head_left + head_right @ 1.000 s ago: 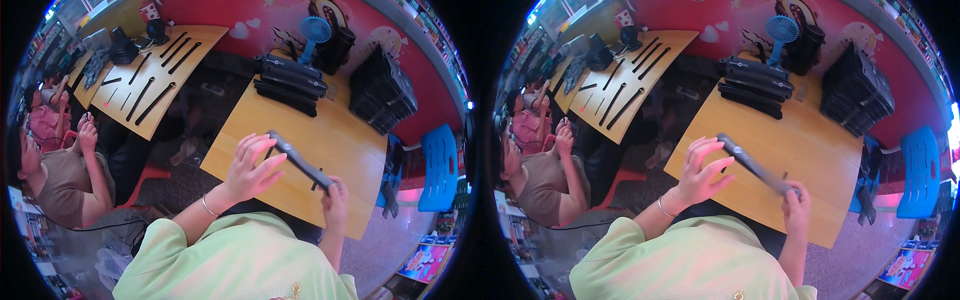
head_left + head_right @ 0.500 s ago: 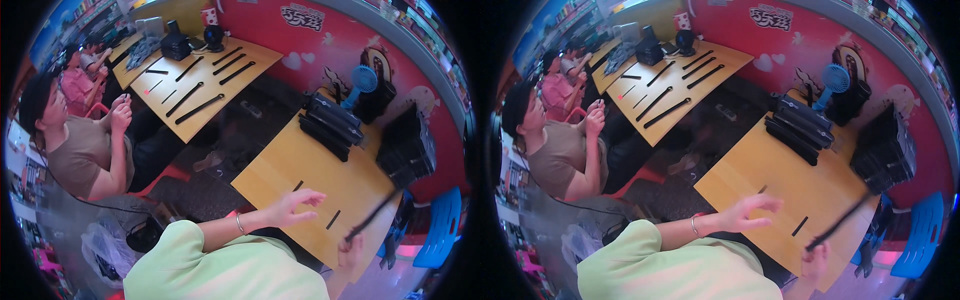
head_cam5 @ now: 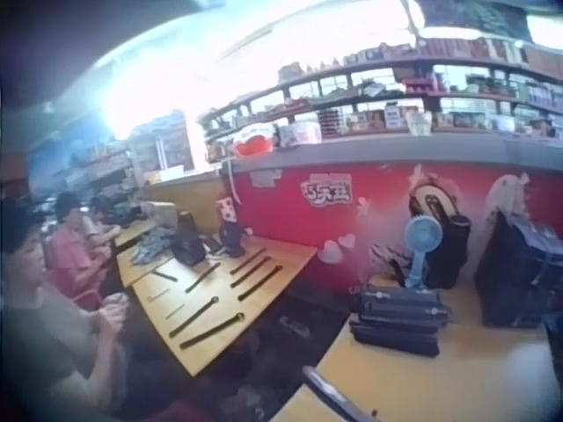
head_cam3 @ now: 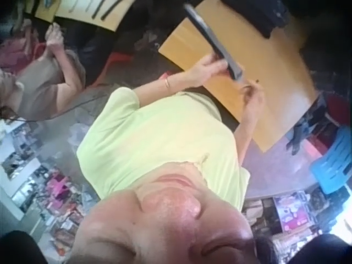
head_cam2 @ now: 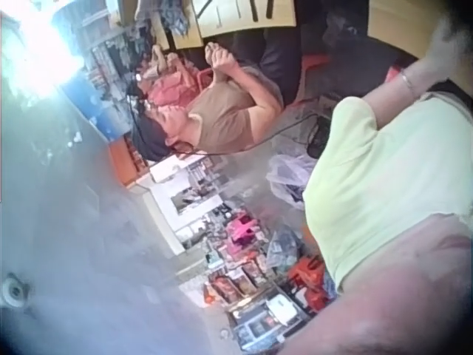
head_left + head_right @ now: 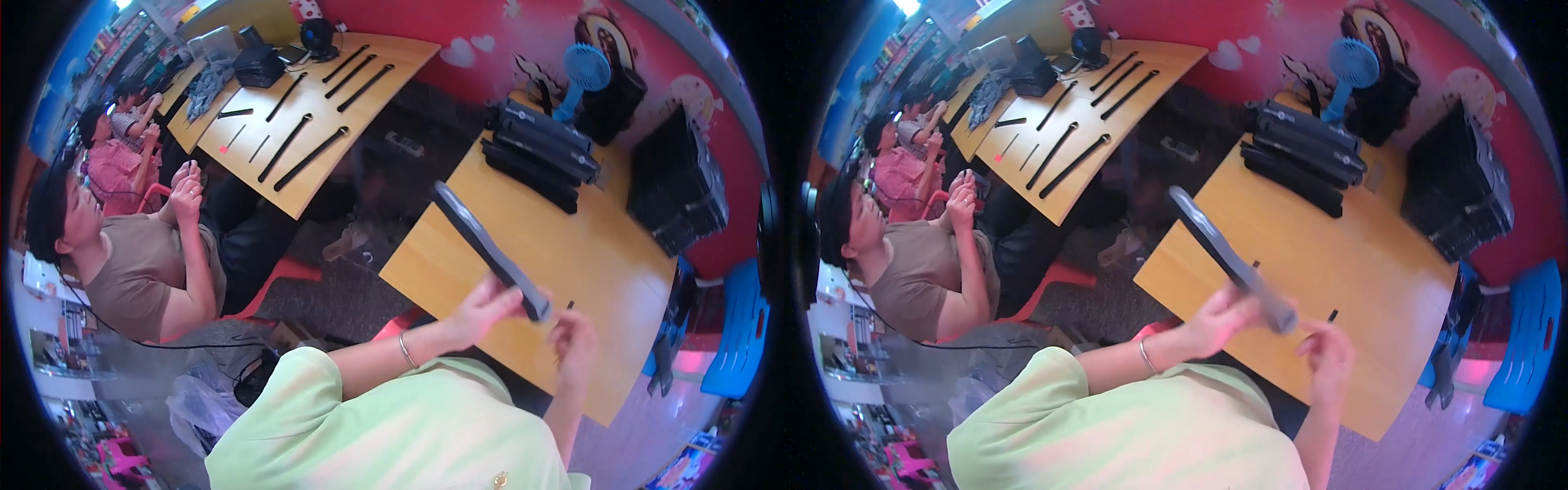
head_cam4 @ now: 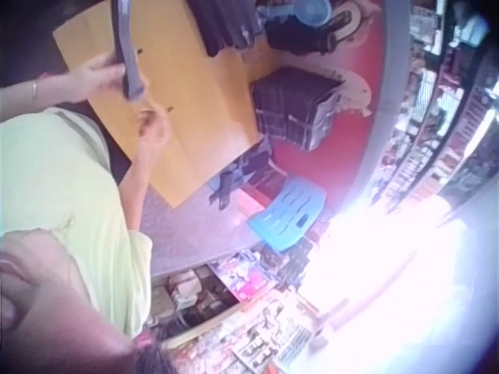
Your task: Assembling black flexible straps by inserting components and inspecting the finish.
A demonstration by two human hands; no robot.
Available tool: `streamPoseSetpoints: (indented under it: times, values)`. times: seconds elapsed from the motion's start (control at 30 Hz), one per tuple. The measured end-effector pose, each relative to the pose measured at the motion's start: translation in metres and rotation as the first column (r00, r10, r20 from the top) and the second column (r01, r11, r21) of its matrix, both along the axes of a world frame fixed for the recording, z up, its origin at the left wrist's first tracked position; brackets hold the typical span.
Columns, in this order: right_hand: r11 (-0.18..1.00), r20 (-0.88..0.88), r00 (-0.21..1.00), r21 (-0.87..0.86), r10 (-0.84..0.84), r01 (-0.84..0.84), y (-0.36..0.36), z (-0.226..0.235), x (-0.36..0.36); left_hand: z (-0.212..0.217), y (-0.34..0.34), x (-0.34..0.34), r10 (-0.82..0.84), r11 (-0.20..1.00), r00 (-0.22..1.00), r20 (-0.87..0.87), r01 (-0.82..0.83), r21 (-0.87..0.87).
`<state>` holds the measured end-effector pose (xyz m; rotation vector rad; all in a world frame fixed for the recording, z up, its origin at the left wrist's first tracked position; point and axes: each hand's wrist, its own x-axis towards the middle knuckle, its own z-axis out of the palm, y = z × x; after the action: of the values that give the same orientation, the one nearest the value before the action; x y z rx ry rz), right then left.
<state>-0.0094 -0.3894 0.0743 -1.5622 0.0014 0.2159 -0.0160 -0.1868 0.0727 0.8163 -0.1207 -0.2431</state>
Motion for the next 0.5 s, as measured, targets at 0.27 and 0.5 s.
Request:
streamPoseSetpoints:
  times: [0.27,0.5]
  values:
    - [0.77,0.063,0.858,0.478,-0.509,0.422,-0.05,0.031,0.02,0.018,0.041,0.016,0.049,0.903,0.999,-0.015,-0.051,-0.428]
    - [0.949,0.366,0.931,-0.294,0.0,0.116,0.03,0.03,0.001,0.002,0.033,0.01,0.109,0.945,0.994,0.003,-0.103,-0.312]
